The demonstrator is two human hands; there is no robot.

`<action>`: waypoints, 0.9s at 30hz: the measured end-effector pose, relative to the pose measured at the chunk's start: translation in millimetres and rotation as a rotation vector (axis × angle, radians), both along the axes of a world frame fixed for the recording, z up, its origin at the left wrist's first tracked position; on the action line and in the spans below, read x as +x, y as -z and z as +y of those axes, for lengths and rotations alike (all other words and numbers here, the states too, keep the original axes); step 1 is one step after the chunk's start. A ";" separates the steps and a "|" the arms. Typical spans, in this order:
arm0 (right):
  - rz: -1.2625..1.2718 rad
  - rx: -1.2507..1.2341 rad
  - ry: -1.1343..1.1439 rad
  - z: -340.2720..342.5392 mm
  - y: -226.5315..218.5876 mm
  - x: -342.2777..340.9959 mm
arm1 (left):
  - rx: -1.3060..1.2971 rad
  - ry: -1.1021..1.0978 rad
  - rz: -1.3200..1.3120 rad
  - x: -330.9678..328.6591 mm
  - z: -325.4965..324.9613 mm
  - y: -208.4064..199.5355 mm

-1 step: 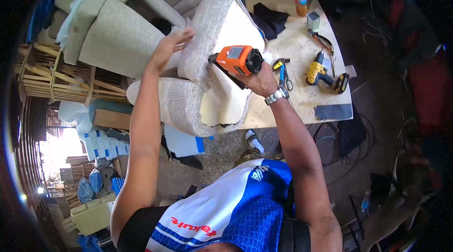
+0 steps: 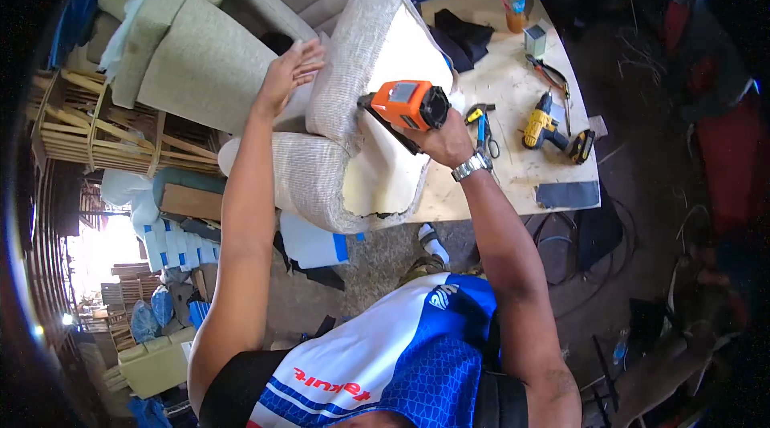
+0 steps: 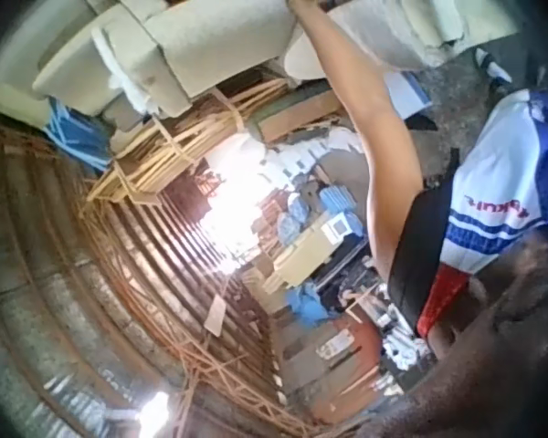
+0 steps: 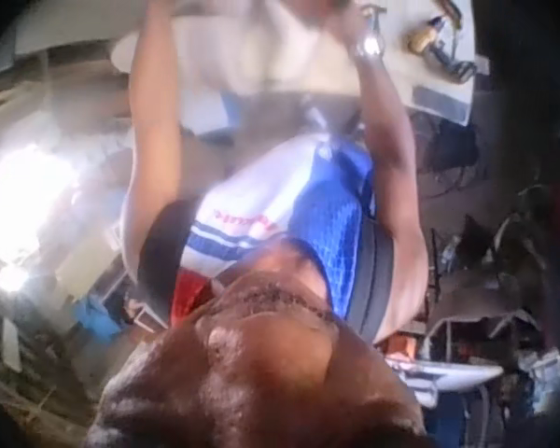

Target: The person uses a staple gun to attach fabric to a chair armrest, smoothing the material and securing it in place. They then lift and reposition the armrest on the workbench to continue the upholstery process.

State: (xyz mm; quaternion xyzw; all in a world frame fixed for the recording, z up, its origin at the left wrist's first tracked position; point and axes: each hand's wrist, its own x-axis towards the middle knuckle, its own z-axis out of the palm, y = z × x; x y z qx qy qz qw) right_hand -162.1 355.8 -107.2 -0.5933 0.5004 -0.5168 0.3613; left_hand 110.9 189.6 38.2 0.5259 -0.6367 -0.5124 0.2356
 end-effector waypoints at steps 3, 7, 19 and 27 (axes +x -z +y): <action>0.003 -0.018 -0.033 -1.7 -3.2 4.1 | -0.274 -0.222 -0.235 20.1 -30.2 36.0; -0.032 0.000 -0.063 -4.7 -4.2 3.9 | -0.312 -0.239 -0.342 28.1 -31.8 82.2; -0.040 -0.006 -0.087 10.5 5.4 -2.0 | -0.636 -0.040 -0.738 -24.3 84.8 68.9; -0.080 0.078 -0.067 27.0 -3.9 -3.0 | -0.695 0.090 -0.953 -44.5 156.2 57.3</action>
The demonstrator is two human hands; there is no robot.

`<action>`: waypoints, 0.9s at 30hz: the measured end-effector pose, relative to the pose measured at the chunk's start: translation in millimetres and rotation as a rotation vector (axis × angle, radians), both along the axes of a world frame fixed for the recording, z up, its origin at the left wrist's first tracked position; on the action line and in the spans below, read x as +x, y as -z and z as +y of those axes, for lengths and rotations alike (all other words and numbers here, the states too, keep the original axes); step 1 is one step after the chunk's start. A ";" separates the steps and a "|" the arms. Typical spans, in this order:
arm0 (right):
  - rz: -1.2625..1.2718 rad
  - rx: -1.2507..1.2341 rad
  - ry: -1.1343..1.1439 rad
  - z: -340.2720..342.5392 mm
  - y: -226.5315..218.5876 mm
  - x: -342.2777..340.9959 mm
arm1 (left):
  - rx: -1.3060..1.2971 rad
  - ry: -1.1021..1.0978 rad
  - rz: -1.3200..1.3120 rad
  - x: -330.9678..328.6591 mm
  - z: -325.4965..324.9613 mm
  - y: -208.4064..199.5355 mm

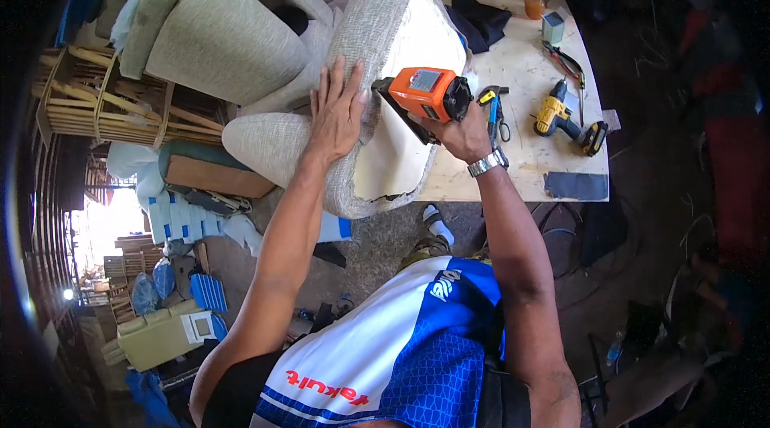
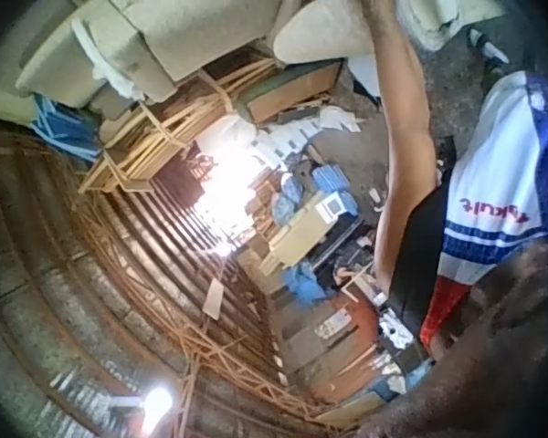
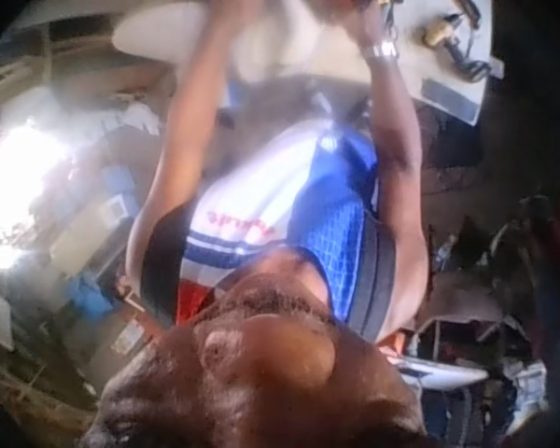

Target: The person uses a staple gun to attach fabric to a chair armrest, smoothing the material and securing it in place. They then lift and reposition the armrest on the workbench to continue the upholstery process.

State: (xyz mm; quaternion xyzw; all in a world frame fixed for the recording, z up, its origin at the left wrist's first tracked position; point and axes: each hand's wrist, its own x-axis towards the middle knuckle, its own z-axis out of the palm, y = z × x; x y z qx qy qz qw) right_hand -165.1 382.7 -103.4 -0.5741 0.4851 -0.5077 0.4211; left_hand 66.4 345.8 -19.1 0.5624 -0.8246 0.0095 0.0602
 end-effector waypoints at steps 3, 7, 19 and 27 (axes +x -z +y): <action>-0.064 0.032 0.024 10.1 -0.6 -4.6 | -0.007 0.057 -0.031 6.5 10.7 -1.4; 0.075 0.023 0.024 16.6 -6.2 -16.7 | 0.038 0.107 0.000 4.8 8.6 -8.1; 0.110 -0.074 0.032 20.1 11.2 12.0 | 0.037 0.136 0.038 11.0 -3.1 -7.4; 0.214 0.006 0.031 25.2 3.1 16.7 | 0.020 0.147 0.034 10.7 -7.0 -5.2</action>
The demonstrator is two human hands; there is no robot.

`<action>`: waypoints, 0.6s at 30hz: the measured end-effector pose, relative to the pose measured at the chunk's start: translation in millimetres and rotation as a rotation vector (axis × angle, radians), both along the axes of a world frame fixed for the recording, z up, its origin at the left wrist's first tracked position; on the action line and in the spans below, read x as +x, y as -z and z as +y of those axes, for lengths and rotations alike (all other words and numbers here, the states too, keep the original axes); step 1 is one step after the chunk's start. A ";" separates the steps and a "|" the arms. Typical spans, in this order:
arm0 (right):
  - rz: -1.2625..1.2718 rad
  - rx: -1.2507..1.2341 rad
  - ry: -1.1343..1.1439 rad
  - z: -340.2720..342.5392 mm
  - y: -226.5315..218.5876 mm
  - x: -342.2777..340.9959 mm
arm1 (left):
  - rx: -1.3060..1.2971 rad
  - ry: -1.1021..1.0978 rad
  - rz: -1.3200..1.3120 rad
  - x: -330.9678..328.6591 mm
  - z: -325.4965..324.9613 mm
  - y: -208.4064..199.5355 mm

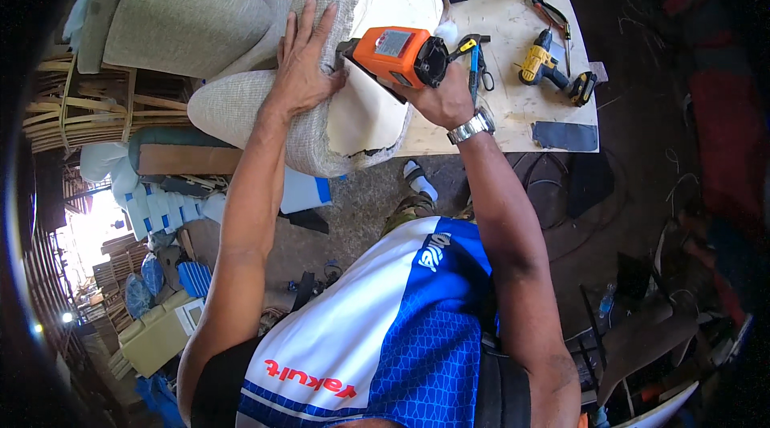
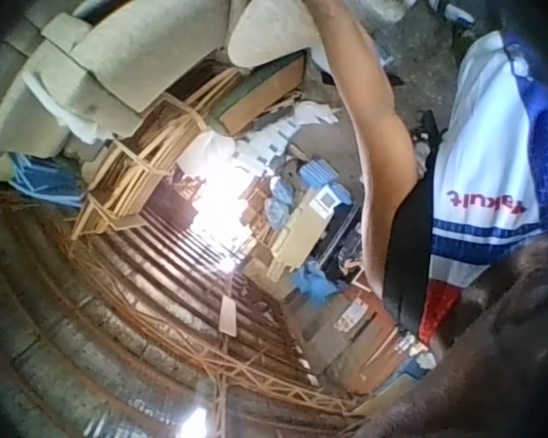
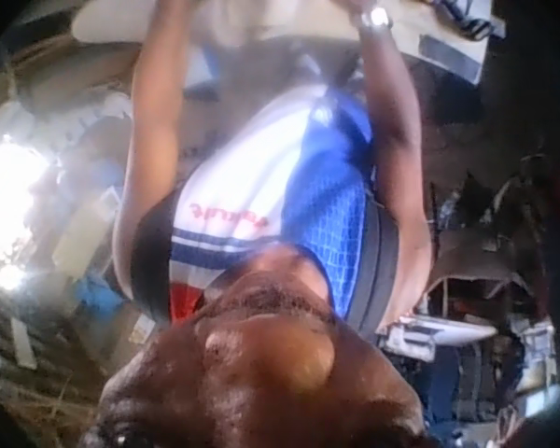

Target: The person uses a staple gun to attach fabric to a chair armrest, smoothing the material and securing it in place. They then lift and reposition the armrest on the workbench to continue the upholstery process.

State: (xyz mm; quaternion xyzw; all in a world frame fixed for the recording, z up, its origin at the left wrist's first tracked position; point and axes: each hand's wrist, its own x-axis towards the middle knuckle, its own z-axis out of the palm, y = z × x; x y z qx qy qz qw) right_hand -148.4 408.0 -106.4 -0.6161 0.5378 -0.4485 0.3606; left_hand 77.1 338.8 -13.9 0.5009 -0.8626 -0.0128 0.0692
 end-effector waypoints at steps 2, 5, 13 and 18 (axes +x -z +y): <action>-0.107 -0.059 -0.016 -0.8 -2.7 -1.4 | -0.003 -0.006 -0.006 1.1 -1.2 -1.2; -0.117 -0.063 -0.055 1.5 -8.4 -6.0 | -0.005 -0.016 -0.015 -0.1 -1.9 -0.3; -0.043 0.009 -0.090 13.2 -0.6 -2.6 | -0.010 -0.001 -0.002 -1.6 -3.8 -0.2; 0.134 -0.218 -0.061 13.3 7.1 -13.7 | 0.004 -0.021 -0.029 -8.1 -5.6 -2.1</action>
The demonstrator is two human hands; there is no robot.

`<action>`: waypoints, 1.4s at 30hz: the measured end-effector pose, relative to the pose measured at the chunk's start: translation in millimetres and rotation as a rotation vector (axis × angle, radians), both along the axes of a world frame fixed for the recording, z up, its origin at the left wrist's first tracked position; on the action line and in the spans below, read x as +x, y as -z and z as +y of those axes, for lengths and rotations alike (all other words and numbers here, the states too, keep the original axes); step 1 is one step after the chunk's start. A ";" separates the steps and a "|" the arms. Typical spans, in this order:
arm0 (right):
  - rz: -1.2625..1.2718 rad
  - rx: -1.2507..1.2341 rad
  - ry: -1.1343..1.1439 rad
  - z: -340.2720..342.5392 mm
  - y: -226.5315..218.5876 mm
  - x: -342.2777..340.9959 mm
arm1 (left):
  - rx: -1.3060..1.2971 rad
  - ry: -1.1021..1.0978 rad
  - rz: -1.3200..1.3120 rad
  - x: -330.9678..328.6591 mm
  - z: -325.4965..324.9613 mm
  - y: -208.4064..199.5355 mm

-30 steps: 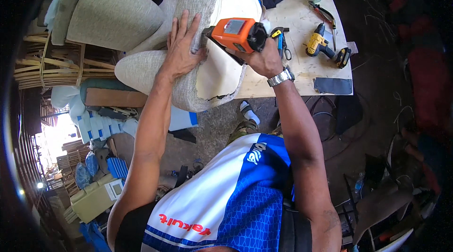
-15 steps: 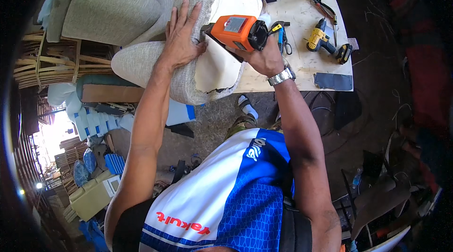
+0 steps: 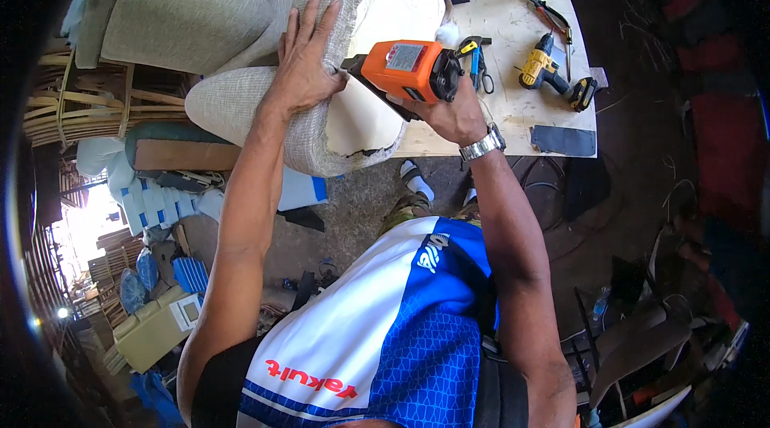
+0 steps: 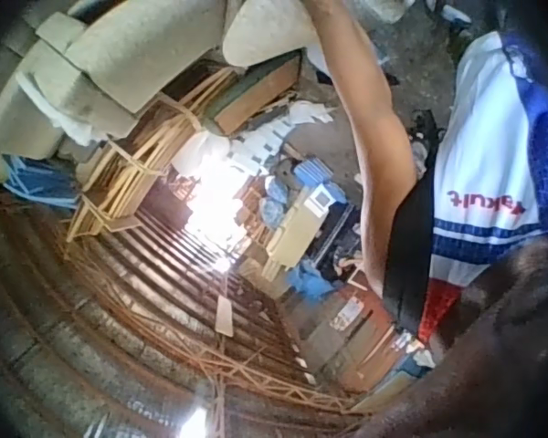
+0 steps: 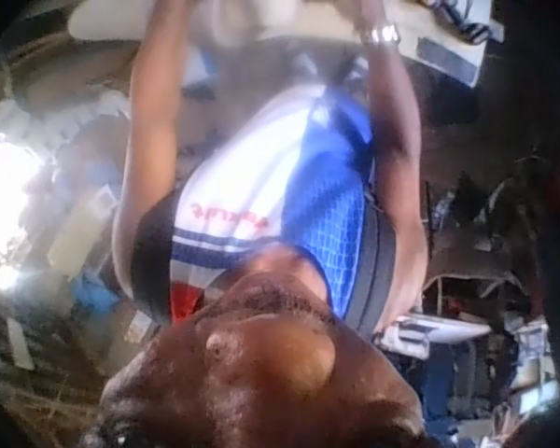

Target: The person uses a staple gun to attach fabric to a chair armrest, smoothing the material and securing it in place. They then lift and reposition the armrest on the workbench to continue the upholstery process.

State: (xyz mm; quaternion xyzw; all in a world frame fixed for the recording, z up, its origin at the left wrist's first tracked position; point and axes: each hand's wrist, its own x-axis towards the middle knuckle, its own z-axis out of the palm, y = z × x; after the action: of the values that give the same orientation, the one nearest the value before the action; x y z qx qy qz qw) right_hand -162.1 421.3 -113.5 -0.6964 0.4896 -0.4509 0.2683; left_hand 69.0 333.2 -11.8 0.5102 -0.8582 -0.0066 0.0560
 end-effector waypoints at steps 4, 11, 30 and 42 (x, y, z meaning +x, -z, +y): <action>-0.057 0.038 -0.020 -5.7 -7.5 15.5 | 0.028 -0.043 -0.043 5.5 2.7 -5.1; 0.046 0.156 -0.160 -16.6 40.8 3.0 | 0.451 0.376 0.188 30.3 -89.7 -19.5; 0.793 -0.119 -0.076 -13.2 111.7 -6.5 | -0.004 -0.046 0.177 -12.1 -73.3 8.9; 0.026 0.355 -0.070 -6.4 119.3 9.6 | -0.042 0.020 0.212 -12.2 -75.7 11.8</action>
State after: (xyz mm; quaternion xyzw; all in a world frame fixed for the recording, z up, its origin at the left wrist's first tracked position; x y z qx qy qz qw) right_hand -152.5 414.9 -232.8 -0.6605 0.5402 -0.3388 0.3964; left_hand 56.8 257.5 -23.7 0.4968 -0.8525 -0.0433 0.1569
